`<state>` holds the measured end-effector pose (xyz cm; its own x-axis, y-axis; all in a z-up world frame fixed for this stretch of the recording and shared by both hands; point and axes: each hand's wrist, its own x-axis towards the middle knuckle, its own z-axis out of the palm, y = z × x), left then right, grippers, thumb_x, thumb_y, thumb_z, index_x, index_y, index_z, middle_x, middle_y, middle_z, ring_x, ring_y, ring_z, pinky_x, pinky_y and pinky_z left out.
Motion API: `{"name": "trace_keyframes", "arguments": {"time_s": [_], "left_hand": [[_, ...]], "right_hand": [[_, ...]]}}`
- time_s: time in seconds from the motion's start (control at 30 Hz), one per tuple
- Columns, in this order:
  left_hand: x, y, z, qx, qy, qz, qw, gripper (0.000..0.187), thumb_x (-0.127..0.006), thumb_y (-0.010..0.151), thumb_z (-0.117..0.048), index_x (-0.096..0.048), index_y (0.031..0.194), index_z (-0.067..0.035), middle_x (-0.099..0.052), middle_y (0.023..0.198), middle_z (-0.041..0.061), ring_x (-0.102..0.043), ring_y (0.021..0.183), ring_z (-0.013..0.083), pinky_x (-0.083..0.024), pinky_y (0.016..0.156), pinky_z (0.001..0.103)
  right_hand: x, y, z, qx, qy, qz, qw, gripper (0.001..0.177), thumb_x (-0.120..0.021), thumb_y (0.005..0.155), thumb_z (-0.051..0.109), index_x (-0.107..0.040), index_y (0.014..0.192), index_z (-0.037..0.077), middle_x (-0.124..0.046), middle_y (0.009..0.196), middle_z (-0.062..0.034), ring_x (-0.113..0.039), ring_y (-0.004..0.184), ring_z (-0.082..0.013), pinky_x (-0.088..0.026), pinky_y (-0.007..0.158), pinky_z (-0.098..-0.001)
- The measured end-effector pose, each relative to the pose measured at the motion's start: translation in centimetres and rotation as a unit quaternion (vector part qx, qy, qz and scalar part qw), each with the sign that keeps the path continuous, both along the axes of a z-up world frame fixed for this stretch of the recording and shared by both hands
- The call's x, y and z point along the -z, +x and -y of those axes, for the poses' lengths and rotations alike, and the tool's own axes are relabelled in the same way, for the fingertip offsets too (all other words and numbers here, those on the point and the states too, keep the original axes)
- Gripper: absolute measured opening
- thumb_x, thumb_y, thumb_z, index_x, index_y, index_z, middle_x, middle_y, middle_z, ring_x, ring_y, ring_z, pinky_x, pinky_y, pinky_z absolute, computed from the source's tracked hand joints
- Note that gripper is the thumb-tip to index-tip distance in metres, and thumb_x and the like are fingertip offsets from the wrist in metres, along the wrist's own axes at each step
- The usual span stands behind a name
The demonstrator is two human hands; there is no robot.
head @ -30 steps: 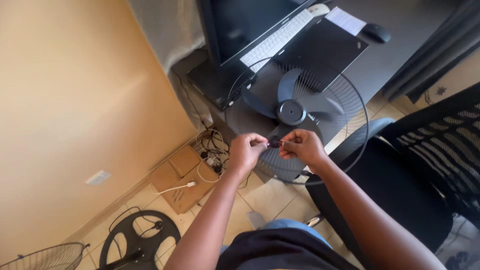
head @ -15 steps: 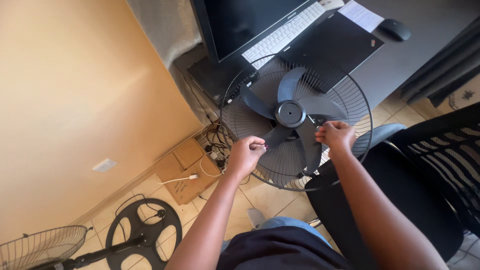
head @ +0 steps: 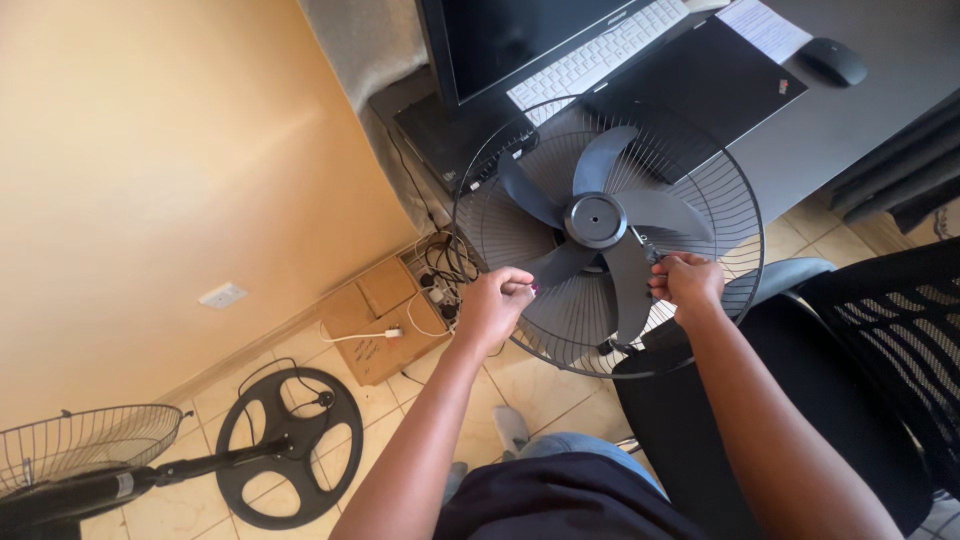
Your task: The person disassembles a standing fan by removing the front grille and motor housing. They then use a screwdriver to adjust or tighten components within the fan's internal mechanism.
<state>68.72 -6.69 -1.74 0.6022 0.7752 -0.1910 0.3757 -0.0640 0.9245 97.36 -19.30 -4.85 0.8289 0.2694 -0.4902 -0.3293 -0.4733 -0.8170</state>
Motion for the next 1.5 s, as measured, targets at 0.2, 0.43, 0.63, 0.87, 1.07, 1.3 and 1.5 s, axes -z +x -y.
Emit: {"name": "trace_keyframes", "arguments": {"time_s": [0.2, 0.43, 0.63, 0.87, 1.07, 1.3, 1.5], "left_hand": [[0.3, -0.4, 0.5, -0.02, 0.01, 0.008, 1.0, 0.027, -0.072, 0.088, -0.017, -0.075, 0.113, -0.007, -0.079, 0.096, 0.007, -0.075, 0.082, 0.0131, -0.057, 0.077, 0.028], [-0.2, -2.6, 0.9, -0.071, 0.009, 0.057, 0.996, 0.025, -0.071, 0.089, -0.015, -0.075, 0.113, -0.007, -0.078, 0.094, 0.007, -0.072, 0.079, 0.0129, -0.057, 0.075, 0.029], [-0.8, -7.6, 1.8, -0.128, 0.038, 0.063, 0.989, 0.024, -0.071, 0.089, -0.014, -0.075, 0.112, -0.006, -0.078, 0.095, 0.008, -0.074, 0.085, 0.0139, -0.058, 0.079, 0.03], [-1.2, -16.2, 2.7, -0.241, -0.001, 0.054, 0.969, 0.026, -0.073, 0.089, -0.018, -0.075, 0.113, -0.007, -0.078, 0.095, 0.008, -0.072, 0.087, 0.0146, -0.058, 0.079, 0.031], [-0.8, -23.9, 5.2, -0.314, 0.024, 0.091, 0.945, 0.025, -0.074, 0.092, -0.02, -0.074, 0.111, -0.003, -0.079, 0.099, 0.007, -0.074, 0.091, 0.0134, -0.057, 0.083, 0.03], [-1.6, -34.5, 9.7, -0.374, 0.007, 0.074, 0.925, 0.027, -0.073, 0.091, -0.021, -0.075, 0.111, -0.004, -0.079, 0.096, 0.008, -0.073, 0.087, 0.0129, -0.057, 0.079, 0.028], [-1.4, -43.7, 14.4, -0.42, 0.023, 0.084, 0.903, 0.026, -0.074, 0.09, -0.02, -0.074, 0.109, -0.003, -0.079, 0.095, 0.007, -0.072, 0.088, 0.0116, -0.056, 0.079, 0.027]], "right_hand": [[-2.0, -1.4, 0.2, 0.019, 0.022, 0.086, 0.996, 0.023, -0.059, 0.096, 0.003, -0.062, 0.12, 0.002, -0.068, 0.087, -0.0053, -0.065, 0.063, -0.0108, -0.054, 0.052, -0.0254], [-3.4, -3.9, -3.2, -0.102, 0.158, 0.092, 0.978, 0.015, -0.058, 0.1, 0.003, -0.064, 0.114, 0.002, -0.067, 0.088, -0.0056, -0.062, 0.064, -0.011, -0.048, 0.052, -0.0243], [-3.5, -9.7, -7.3, -0.244, 0.213, 0.015, 0.946, 0.012, -0.06, 0.102, 0.009, -0.066, 0.11, 0.003, -0.068, 0.088, -0.0058, -0.063, 0.066, -0.0112, -0.052, 0.058, -0.0246], [-5.2, -18.7, -10.6, -0.379, 0.216, -0.021, 0.899, 0.015, -0.061, 0.1, 0.011, -0.066, 0.112, 0.003, -0.068, 0.089, -0.0052, -0.065, 0.07, -0.012, -0.053, 0.061, -0.0254], [-4.4, -27.3, -11.0, -0.497, 0.147, -0.073, 0.852, 0.018, -0.059, 0.097, 0.01, -0.068, 0.111, 0.002, -0.07, 0.089, -0.0058, -0.066, 0.073, -0.0123, -0.055, 0.063, -0.0271], [-4.5, -38.7, -8.6, -0.563, 0.124, -0.089, 0.813, 0.02, -0.06, 0.098, 0.013, -0.065, 0.114, 0.002, -0.071, 0.091, -0.0047, -0.066, 0.076, -0.0121, -0.055, 0.067, -0.0279], [-5.4, -48.8, -5.8, -0.602, 0.13, -0.128, 0.778, 0.018, -0.059, 0.099, 0.012, -0.065, 0.113, 0.002, -0.071, 0.091, -0.0062, -0.067, 0.076, -0.013, -0.055, 0.066, -0.0275]]}}
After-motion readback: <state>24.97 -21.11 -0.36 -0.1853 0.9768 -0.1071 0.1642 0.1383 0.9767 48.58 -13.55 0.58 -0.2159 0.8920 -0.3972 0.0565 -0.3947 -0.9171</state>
